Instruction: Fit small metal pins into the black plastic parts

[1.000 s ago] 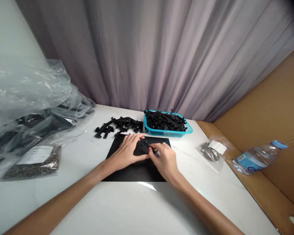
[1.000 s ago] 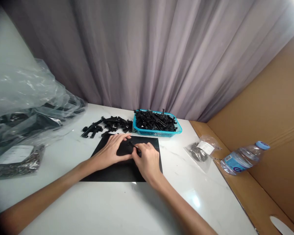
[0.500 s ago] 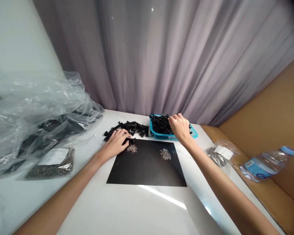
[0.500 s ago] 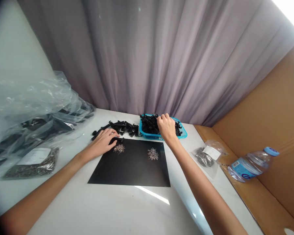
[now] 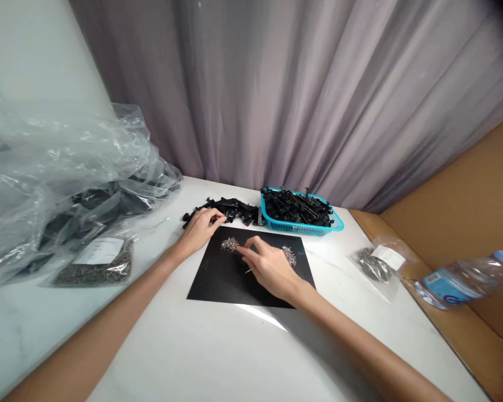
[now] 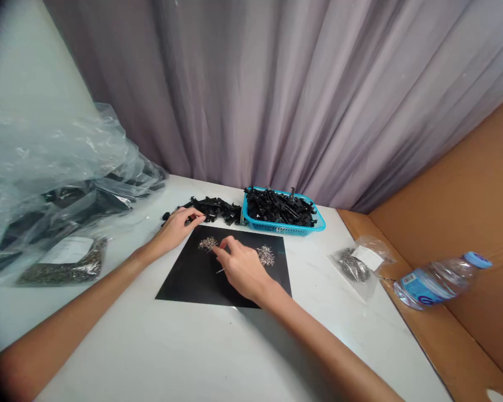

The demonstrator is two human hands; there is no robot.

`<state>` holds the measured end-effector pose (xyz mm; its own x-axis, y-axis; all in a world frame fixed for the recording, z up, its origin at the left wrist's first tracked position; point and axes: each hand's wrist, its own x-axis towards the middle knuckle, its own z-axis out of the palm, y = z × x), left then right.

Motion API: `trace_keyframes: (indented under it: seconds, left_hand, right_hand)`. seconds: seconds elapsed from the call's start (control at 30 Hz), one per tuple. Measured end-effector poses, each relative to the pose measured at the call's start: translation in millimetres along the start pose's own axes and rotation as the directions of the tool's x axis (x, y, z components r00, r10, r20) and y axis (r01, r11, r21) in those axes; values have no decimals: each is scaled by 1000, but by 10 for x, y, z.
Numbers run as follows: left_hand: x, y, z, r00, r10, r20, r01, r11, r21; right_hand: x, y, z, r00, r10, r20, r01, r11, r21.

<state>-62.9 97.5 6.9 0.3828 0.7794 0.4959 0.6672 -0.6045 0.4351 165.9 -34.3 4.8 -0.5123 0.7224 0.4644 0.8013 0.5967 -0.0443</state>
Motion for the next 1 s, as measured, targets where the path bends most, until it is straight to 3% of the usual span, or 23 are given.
trace_keyframes:
  seconds: [0.27,0.47,0.63,0.7,0.8,0.9,1.0]
  left_hand:
    - [-2,-70,70,996,-80,-37,77,994,-79]
    - [-7,59,10,983,-110,-149,87,985,-149]
    - [-26,217,59,981,-122,-154,75,957,-280]
    - [-32,267,107,983,-123,-137,70,938,-339]
    - [-48,343,160,990,-110,-89,61,902,-428]
    - [-77,436,190,994,-105,36,107,817,-566]
    - [-116,548,220,978,-104,180,200,709,-677]
  right_hand:
    - [-13,-94,130,990,-38,138,37,999,14]
    - [24,-158,206,999,39,34,-43,994,96]
    - [-24,-119,175,995,100,-28,-95,986,137]
    - [-83,-93,106,994,109,-15,-106,982,157]
    - [-180,-95,14,999,21,46,-28,987,160]
    - [-236,-131,-10,991,-77,108,66,992,109]
    - [-245,-135,25,995,-52,81,47,997,62]
